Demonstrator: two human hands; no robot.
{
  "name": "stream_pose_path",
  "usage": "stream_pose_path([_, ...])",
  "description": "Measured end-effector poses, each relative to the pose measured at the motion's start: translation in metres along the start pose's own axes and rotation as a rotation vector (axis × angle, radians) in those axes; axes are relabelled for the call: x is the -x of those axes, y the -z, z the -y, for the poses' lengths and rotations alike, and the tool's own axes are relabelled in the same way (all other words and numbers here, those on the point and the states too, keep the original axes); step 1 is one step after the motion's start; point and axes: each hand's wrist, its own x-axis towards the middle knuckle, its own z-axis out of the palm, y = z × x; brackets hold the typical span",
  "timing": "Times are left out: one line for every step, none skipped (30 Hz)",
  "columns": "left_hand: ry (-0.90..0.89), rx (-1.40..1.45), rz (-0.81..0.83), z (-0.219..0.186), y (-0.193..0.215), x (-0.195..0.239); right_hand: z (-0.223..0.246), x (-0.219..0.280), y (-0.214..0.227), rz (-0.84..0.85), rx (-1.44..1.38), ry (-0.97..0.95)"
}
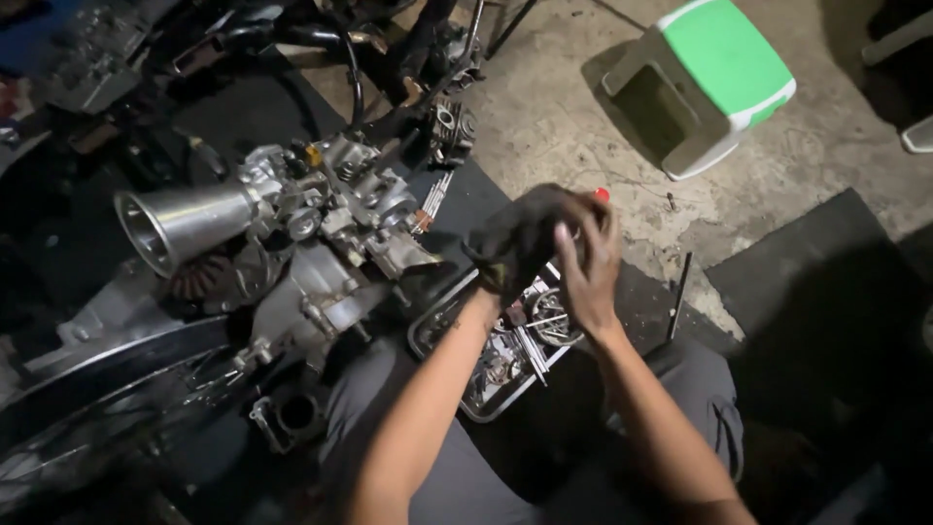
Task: Cleaning and organizing motorcycle engine parts into a tray
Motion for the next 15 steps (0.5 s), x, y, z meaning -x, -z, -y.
stream_pose_path([-0.041, 0.061, 0.031, -0.007, -0.003, 0.005, 0.000, -0.004, -0.003, -0.006, -0.042, -0.073])
stream_pose_path([-0.082, 0.121, 0.061, -0.015, -0.007, 0.010, -0.001, -0.008, -0.006, -0.012, -0.084, -0.146])
stream_pose_path([-0.080, 0.120, 0.072, -0.023, -0.012, 0.015, -0.022, -0.008, -0.020, -0.020, -0.079, -0.152])
stream_pose_path([-0.120, 0.180, 0.109, -0.032, -0.016, 0.020, -0.044, -0.009, -0.033, -0.055, 0.223, -0.031])
stream_pose_path([-0.163, 0.241, 0.142, -0.041, -0.020, 0.024, -0.065, -0.011, -0.047, -0.083, 0.523, 0.093])
stream_pose_path([-0.161, 0.241, 0.150, -0.048, -0.021, 0.027, -0.083, -0.006, -0.059, -0.087, 0.527, 0.089])
stream_pose_path([0.060, 0.388, 0.053, -0.055, -0.019, 0.029, -0.100, -0.003, -0.073, -0.057, 0.721, 0.151])
stream_pose_path([0.282, 0.532, -0.046, -0.062, -0.017, 0.031, -0.117, 0.000, -0.087, -0.025, 0.915, 0.214])
stream_pose_path([0.284, 0.529, -0.048, -0.063, -0.015, 0.027, -0.115, 0.002, -0.089, -0.025, 0.912, 0.212])
stream_pose_path([0.306, 0.442, -0.121, -0.063, -0.013, 0.024, -0.113, 0.003, -0.091, -0.015, 0.879, 0.261])
stream_pose_path([0.323, 0.356, -0.194, -0.065, -0.011, 0.019, -0.112, 0.002, -0.093, -0.009, 0.847, 0.314])
stream_pose_path([0.321, 0.355, -0.195, -0.077, -0.009, 0.024, -0.084, 0.006, -0.081, -0.012, 0.845, 0.315])
stream_pose_path([0.346, 0.273, -0.221, -0.089, -0.009, 0.028, -0.057, 0.010, -0.067, 0.129, 0.799, 0.332])
stream_pose_path([0.370, 0.191, -0.246, -0.101, -0.009, 0.032, -0.031, 0.014, -0.053, 0.270, 0.750, 0.348])
stream_pose_path([0.373, 0.194, -0.246, -0.049, 0.010, 0.001, -0.017, 0.017, -0.046, 0.274, 0.752, 0.347])
